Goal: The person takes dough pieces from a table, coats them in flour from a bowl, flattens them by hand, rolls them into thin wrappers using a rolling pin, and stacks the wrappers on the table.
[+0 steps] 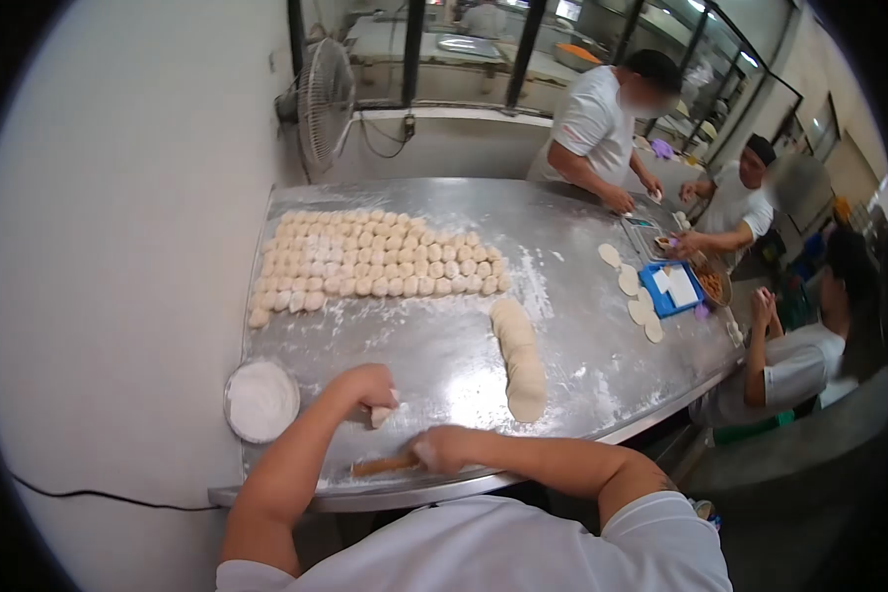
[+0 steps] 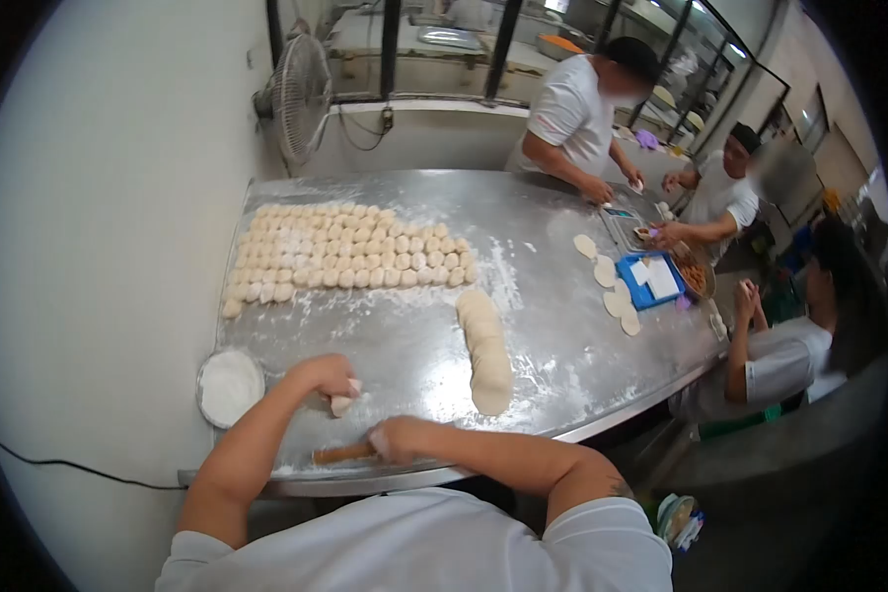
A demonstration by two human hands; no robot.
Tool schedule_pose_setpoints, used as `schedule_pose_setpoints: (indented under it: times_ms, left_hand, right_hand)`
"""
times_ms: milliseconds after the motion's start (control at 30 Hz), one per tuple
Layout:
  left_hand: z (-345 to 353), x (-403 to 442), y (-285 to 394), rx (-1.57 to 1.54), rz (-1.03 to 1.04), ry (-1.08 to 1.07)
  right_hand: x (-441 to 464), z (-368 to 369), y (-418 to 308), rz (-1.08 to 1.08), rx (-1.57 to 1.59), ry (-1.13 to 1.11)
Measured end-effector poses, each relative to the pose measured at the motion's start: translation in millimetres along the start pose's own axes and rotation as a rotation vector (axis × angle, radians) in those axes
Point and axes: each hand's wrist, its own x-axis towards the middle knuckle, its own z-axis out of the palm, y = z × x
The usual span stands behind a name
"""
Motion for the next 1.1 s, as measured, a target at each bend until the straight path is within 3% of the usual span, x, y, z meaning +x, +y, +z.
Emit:
schedule_pose_setpoints:
  times_ms: [67,133,200,267,400,500,567,733,933,1033,1100]
  left_hand:
    - [2.9,61.2,27.2,0.352,0.229,-0.071]
    - [-35.8,69.4,101.9,-0.041,0.234,0.125]
    - [-54.9,99.7,156.6,-1.000,0.384,0.138]
    - [-64.8,104.6,207.4,-1.463,0.376,0.239]
    - [-42.7,121.1,195.1,-1.196,0.276,0.232]
    - [-17.5,105.0,136.1,-0.830,0.283,0.464]
    - [-24.7,71.0,92.2,-0.537,0.172,0.623]
    - [-35.5,1.1,-20.6,-0.110,-0.284,0.628]
    - [-28.0,-47.4,-114.5,-0.143,-0.528,0.631]
    - [-28.7,-40.7,-138.8,-0.031,-0.694,0.966]
    - [-37.6,-32.4,-165.5,-0.026,-0.761,1.023]
  right_hand:
    - [0.8,17.9,-2.7,-0.047,0.100,0.003]
    - [3.5,16.9,-1.0,-0.018,0.119,0.004]
    - [-2.7,7.6,-3.6,0.036,0.093,0.000]
    - [1.4,9.3,7.4,0.053,0.116,0.090]
    - [-7.7,-4.5,14.4,0.084,0.255,0.140]
    - [-8.2,-19.5,21.5,0.077,0.223,0.102]
    - [-6.9,-21.6,28.1,0.066,0.213,0.155]
    - [-10.7,-26.8,28.2,0.018,0.217,0.163]
    - [-16.7,-33.7,15.8,-0.036,0.231,0.115]
    - [-17.7,-30.4,16.3,-0.066,0.218,0.114]
    - [-17.1,-31.6,16.3,-0.079,0.229,0.091]
